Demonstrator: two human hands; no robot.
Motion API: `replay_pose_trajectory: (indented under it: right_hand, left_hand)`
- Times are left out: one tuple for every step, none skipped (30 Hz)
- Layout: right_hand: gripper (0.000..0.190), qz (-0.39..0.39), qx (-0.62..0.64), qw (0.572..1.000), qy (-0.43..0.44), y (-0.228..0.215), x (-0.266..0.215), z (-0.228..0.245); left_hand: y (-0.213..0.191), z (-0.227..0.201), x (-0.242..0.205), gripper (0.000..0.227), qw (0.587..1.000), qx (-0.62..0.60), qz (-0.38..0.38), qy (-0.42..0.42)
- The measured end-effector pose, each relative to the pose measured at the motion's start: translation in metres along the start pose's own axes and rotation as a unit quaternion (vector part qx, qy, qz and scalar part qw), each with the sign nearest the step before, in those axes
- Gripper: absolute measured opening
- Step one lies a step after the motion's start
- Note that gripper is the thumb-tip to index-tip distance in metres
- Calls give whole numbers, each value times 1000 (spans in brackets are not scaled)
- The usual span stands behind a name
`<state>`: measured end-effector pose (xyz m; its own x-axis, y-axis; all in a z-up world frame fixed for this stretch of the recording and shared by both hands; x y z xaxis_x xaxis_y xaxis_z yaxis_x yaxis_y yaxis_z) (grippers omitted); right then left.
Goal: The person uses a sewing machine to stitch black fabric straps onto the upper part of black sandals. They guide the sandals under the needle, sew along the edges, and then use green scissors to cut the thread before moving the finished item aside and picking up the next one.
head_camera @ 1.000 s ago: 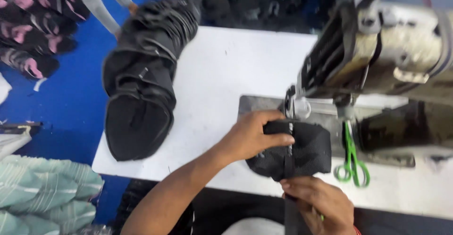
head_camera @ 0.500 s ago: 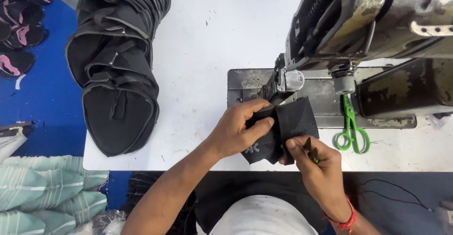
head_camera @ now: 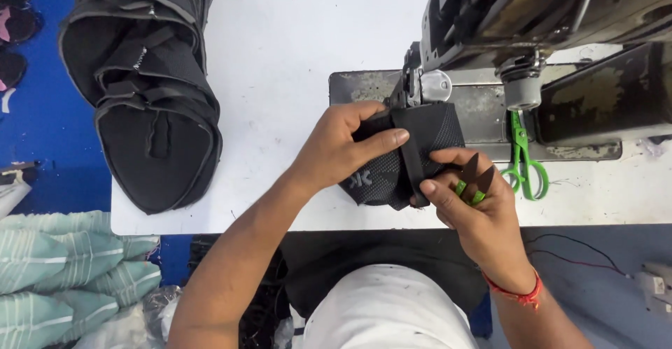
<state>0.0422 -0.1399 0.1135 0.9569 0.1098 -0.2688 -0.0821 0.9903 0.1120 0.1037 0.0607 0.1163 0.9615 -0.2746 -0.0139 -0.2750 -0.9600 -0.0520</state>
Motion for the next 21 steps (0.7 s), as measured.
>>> replay_pose_trajectory:
  right_hand:
    - [33,3,1,1000,-14,0,1,1]
    - [34,5,2,1000,-28,0,1,1]
    - [34,5,2,1000,-28,0,1,1]
    - [33,5,-5,1000,-28,0,1,1]
    - [32,5,-12,999,-30,-1,2,2]
    - [32,5,-11,999,-31,-1,1,1]
    - [32,10,-12,999,-29,-1,1,0]
    - [31,15,-14,999,-28,-1,1,0]
    - [31,15,-13,999,-30,-1,1,-1]
    - [32,19,-11,999,-31,-1,1,-1]
    - [32,22,-8,999,-30,-1,1,-2]
    - [32,23,-8,999,-32,-2,1,-2]
    - [31,23,-6,999,-31,-2,1,-3]
    - [30,23,-5,999,-31,-2,1,-4]
    - [30,24,-5,999,-32,-1,0,-1]
    - [29,17,-32,999,-25,-2,-1,1]
    - [27,10,-60,998,-18,-2,-2,3]
    - [27,11,-60,998,-19,-5,-3,8]
    - [24,3,-136,988,-75,-8,-4,18]
    - [20,-4,-211,969,-131,-10,-6,29]
    - [20,-3,-210,969,-130,-7,-5,41]
  left_hand:
    - [0,-1,1,29,1000,-5,4,6]
    - [0,-3,2,29,1000,-11,8,11]
    - [0,-4,2,29,1000,-11,8,11]
    - [0,-5,2,29,1000,-20,10,9]
    - [-1,-6,3,29,999,-29,13,8]
    - [-1,-4,3,29,999,-29,12,9]
    - [-1,-2,3,29,999,-29,15,8]
    - [-1,0,3,29,999,-29,17,7]
    - [-1,0,3,29,999,-28,17,8]
    - [-1,1,3,29,999,-36,17,4]
    - [0,1,3,28,999,-45,18,0]
    - [0,1,3,28,999,-44,17,1]
    - [0,1,3,28,999,-39,16,-2]
    - [0,0,3,27,999,-33,15,-5]
    - [0,0,4,27,999,-32,14,-3]
    - [0,2,4,28,1000,-22,15,-16]
    - [0,4,4,28,999,-11,15,-30]
    - [-1,3,3,28,999,-11,14,-29]
    - [-1,3,1,28,999,-1,23,-32]
    - [-1,4,0,28,999,8,33,-36]
    - [0,1,-1,28,999,8,32,-37]
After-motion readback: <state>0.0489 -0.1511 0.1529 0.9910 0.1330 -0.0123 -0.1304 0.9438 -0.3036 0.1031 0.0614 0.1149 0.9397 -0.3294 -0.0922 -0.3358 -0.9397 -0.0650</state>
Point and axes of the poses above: each hand's wrist, its own x-axis towards the middle knuckle, its own y-axis out of the palm, z = x × y, the point moved 6 cm from there along x, towards the middle knuckle, and after that the axes turned 3 degrees about -z, right-handed, at the moved point
